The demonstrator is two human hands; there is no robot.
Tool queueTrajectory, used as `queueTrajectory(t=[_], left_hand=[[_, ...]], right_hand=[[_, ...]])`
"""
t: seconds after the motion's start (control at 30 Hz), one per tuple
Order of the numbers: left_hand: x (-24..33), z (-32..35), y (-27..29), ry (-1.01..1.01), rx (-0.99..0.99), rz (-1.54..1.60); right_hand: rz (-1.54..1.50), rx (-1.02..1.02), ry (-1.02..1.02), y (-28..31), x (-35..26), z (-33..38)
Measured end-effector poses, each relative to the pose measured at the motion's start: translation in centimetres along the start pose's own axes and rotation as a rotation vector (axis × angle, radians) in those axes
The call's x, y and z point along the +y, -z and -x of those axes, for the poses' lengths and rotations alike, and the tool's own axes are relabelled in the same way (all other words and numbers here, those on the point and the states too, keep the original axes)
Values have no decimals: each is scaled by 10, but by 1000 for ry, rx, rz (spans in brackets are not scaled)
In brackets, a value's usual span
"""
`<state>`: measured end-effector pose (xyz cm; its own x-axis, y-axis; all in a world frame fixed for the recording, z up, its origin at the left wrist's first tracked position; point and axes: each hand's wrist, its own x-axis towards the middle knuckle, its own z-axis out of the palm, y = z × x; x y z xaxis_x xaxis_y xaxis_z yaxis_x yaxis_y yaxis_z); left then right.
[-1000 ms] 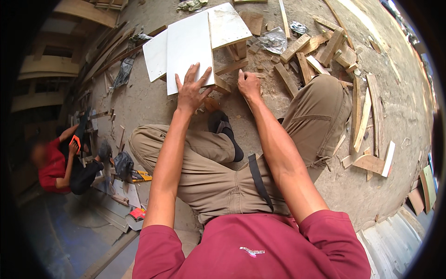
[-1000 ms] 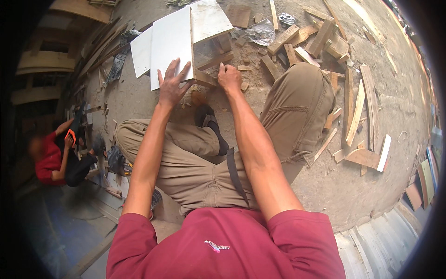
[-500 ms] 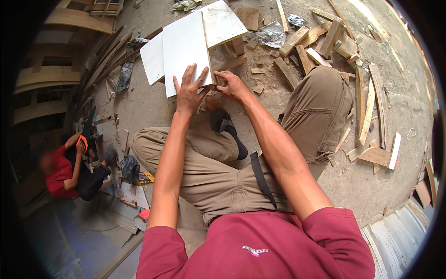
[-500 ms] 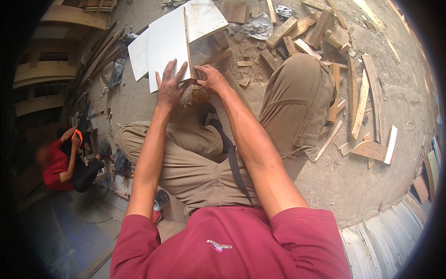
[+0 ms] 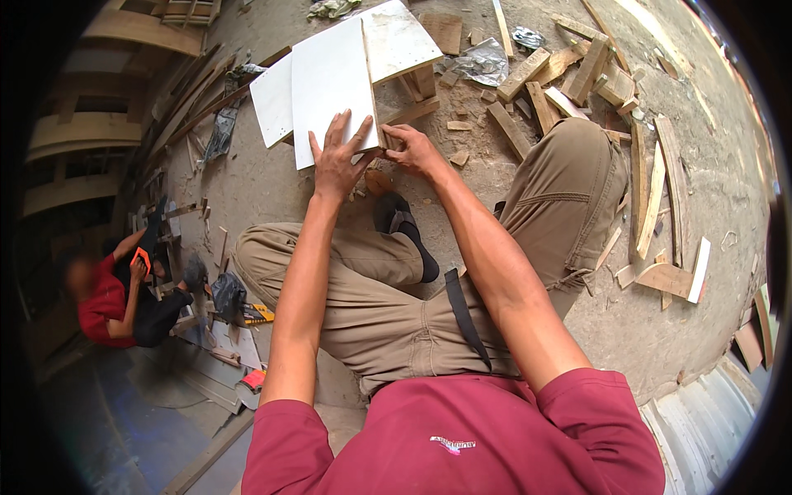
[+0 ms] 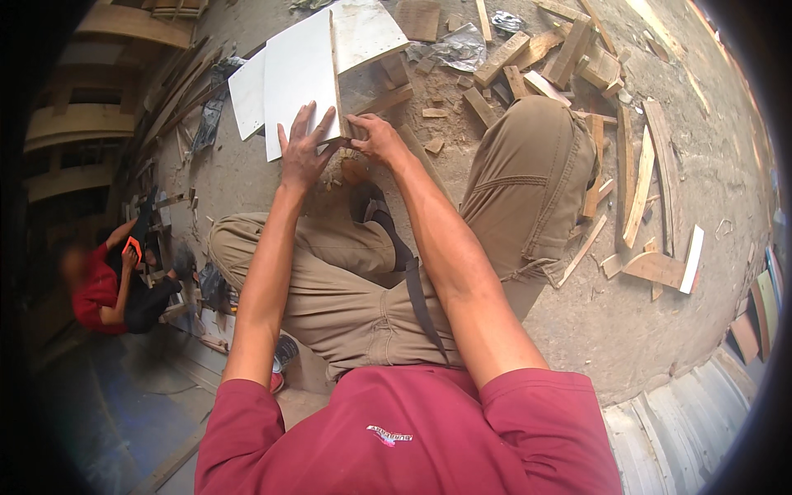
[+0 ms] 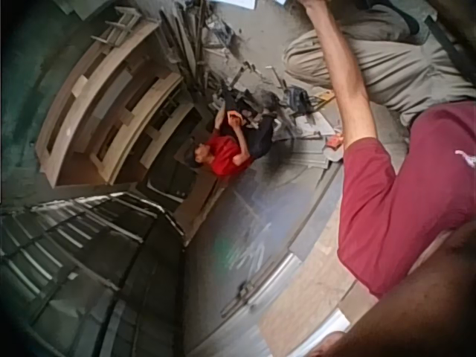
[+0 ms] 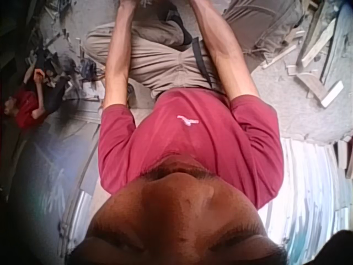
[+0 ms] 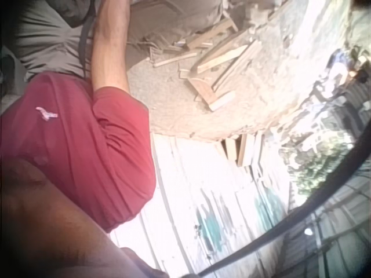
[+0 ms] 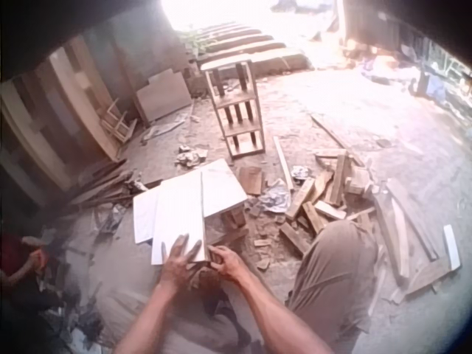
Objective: The person sits on the ground and handles white rectangular boards and small wooden blocks. They repeatedly pick up, align, and place the boards and blocks together, appearing to assemble or test-fit components.
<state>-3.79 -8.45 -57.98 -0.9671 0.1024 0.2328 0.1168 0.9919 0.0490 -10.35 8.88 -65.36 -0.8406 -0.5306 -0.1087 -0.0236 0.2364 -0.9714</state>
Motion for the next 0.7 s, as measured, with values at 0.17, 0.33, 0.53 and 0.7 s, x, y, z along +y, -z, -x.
queueTrajectory(t=[0.17,0.33,0.53,0.7], left_hand=[[3,-3,1,-4,9,14],[0,0,2,-26,-3,3],[1,-3,3,26,-28,31],[4,-6,1,42,-40,25]], right_hand=[[195,43,121,1,25,-3],[310,-103,-32,11,43,1],[348,-19,-90,19,57,4],[230,181,-55,20,44,-1]])
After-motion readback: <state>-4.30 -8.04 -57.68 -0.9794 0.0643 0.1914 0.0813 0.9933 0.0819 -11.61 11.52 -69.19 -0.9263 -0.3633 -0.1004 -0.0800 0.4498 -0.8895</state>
